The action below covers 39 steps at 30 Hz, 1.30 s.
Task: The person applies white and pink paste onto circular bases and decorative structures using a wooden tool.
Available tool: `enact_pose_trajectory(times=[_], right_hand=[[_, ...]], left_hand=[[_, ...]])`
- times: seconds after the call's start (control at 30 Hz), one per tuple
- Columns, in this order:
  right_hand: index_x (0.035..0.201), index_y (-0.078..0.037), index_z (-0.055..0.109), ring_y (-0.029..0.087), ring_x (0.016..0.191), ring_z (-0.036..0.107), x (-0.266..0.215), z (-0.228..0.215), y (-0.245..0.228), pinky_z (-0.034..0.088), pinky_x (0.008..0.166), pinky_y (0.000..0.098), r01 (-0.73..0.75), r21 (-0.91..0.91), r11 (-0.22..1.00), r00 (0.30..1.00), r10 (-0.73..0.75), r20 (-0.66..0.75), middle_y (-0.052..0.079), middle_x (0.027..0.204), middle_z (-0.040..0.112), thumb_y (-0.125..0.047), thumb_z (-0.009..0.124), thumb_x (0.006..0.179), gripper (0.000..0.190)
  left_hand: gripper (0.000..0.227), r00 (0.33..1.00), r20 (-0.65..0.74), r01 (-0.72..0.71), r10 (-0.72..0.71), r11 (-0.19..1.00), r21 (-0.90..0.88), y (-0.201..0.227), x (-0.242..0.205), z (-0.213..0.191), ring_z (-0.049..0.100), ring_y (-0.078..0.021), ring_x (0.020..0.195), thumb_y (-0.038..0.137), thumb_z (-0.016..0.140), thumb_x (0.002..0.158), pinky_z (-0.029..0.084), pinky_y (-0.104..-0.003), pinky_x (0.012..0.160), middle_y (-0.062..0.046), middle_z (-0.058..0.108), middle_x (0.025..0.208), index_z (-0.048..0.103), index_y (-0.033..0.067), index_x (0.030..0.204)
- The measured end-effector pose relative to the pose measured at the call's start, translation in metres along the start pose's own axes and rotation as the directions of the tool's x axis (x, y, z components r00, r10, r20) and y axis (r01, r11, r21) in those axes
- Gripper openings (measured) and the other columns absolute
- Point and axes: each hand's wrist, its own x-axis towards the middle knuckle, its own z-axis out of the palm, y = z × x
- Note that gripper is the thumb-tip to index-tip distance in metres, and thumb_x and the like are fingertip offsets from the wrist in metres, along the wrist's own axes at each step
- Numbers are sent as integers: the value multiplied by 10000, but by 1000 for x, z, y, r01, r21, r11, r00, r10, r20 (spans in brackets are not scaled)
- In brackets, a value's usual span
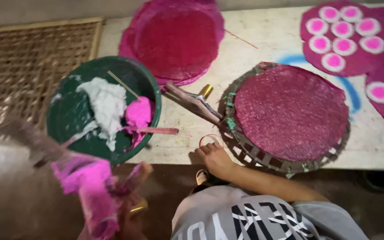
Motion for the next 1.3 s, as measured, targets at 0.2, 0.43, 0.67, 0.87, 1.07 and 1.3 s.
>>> enact_pose_trajectory(times=[0.2, 0.43, 0.67, 0.87, 1.07, 1.3], right_hand=[[1244, 16, 594, 358, 984, 608, -6, -33, -22, 471, 840, 453, -107, 230, 967, 993, 115, -19, 179, 1073, 642, -98, 676, 718, 544], [1185, -39, 664, 341, 1045, 634, -31, -50, -11, 517, 923, 451, 29, 390, 920, 959, 85, -272, 127, 1074, 675, 28, 698, 757, 435], [1013, -46, 673, 356, 932, 625, -101, -100, 65, 482, 848, 484, -403, 205, 892, 782, 452, -429, 130, 953, 660, 30, 726, 779, 252], [1122, -55, 721, 366, 1112, 635, -108, -130, 66, 505, 955, 446, -384, 171, 907, 759, 415, -502, 162, 1191, 700, 41, 660, 866, 280], [1223, -47, 643, 292, 1203, 652, -9, -213, 5, 545, 1011, 385, -82, 365, 927, 791, 283, -542, 126, 1283, 658, -43, 638, 999, 224], [1313, -73, 544, 378, 948, 684, 160, -190, -66, 566, 724, 450, 297, 24, 955, 944, -297, 144, 194, 1120, 655, -209, 649, 873, 472]], left_hand=[[183, 952, 285, -68, 113, 984, -161, 47, 55, 41, 570, -253, 956, 162, 641, 1029, 495, -382, 883, -122, 583, 919, 588, -3, 1090], [401, 953, 298, 23, 46, 974, -227, 94, 64, 144, 557, -234, 824, 129, 626, 873, 490, -354, 588, -118, 580, 915, 570, 61, 1264], [189, 932, 303, -120, 198, 959, -257, 91, 62, 137, 545, -211, 900, 40, 592, 1024, 501, -346, 842, -107, 553, 906, 587, 9, 1210], [329, 998, 30, -50, 56, 982, -183, 104, 40, 138, 543, -179, 875, 70, 578, 979, 492, -321, 684, -74, 555, 924, 600, 23, 1304], [279, 976, -159, -147, 148, 989, 16, 99, 69, 76, 559, -183, 830, 174, 604, 1034, 478, -330, 638, -68, 567, 924, 613, -19, 1236], [337, 930, -199, -251, 308, 930, 268, 106, 134, 38, 639, -182, 1028, 122, 591, 1061, 546, -314, 884, -30, 640, 1183, 649, 3, 1371]])
